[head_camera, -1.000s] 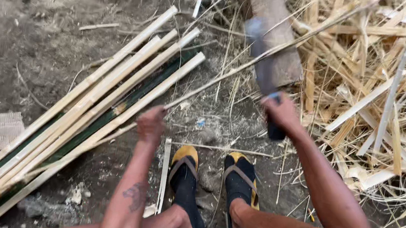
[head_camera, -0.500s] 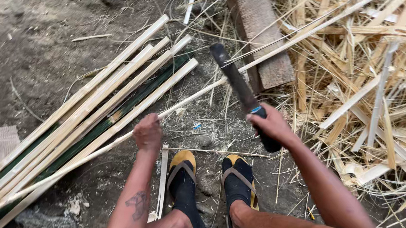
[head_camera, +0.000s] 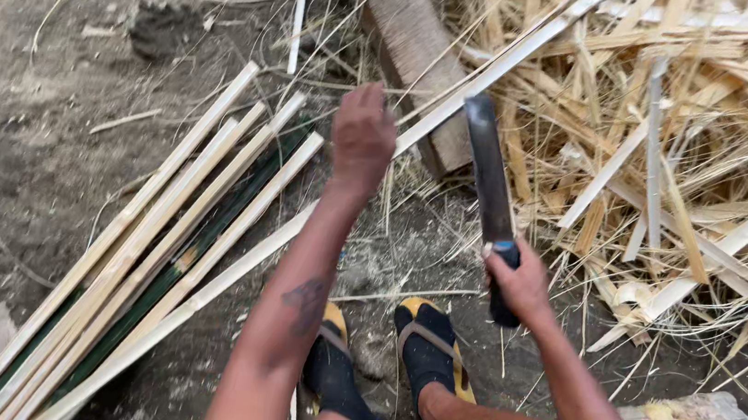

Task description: The person uses a machete to shave thin strips from bamboo poles, repeatedly drawing the blade along the length of each pole to remove the outer layer. The person handles multiple bamboo poles one at a time, placing finished pieces aside.

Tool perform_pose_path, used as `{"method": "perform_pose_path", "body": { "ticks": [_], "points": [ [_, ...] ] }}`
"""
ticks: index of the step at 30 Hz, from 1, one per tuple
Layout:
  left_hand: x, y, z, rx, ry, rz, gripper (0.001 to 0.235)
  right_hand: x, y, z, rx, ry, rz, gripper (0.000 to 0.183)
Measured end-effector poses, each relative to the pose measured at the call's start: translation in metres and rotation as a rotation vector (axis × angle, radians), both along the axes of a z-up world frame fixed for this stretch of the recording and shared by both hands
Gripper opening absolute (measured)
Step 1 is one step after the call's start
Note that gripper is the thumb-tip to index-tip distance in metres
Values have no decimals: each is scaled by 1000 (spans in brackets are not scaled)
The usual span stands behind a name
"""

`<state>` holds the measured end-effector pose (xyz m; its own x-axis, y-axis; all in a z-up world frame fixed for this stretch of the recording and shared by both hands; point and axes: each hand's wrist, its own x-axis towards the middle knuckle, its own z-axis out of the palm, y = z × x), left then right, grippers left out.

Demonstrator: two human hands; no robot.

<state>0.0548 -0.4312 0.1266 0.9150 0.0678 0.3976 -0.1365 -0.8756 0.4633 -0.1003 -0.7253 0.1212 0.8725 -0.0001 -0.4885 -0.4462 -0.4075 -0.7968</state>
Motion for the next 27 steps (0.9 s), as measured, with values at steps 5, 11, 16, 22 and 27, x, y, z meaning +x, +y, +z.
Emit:
{"method": "perform_pose_path", "body": {
  "ticks": [5, 11, 16, 22, 27],
  "points": [
    [67, -75, -52, 205, -5, -10, 68, -16, 9, -2, 342, 169, -311, 30],
    [67, -61, -69, -155, 81, 12, 23, 63, 14, 9, 139, 138, -77, 33],
    [-44, -33, -29, -336, -34, -141, 28, 58, 26, 13, 135, -61, -131, 34],
    [-171, 41, -26, 203, 1396, -243, 47, -17, 11, -7, 214, -41, -236, 36],
    [-123, 12, -1, 120, 1142, -53, 95, -24, 17, -1, -76, -189, -162, 41]
  ]
}}
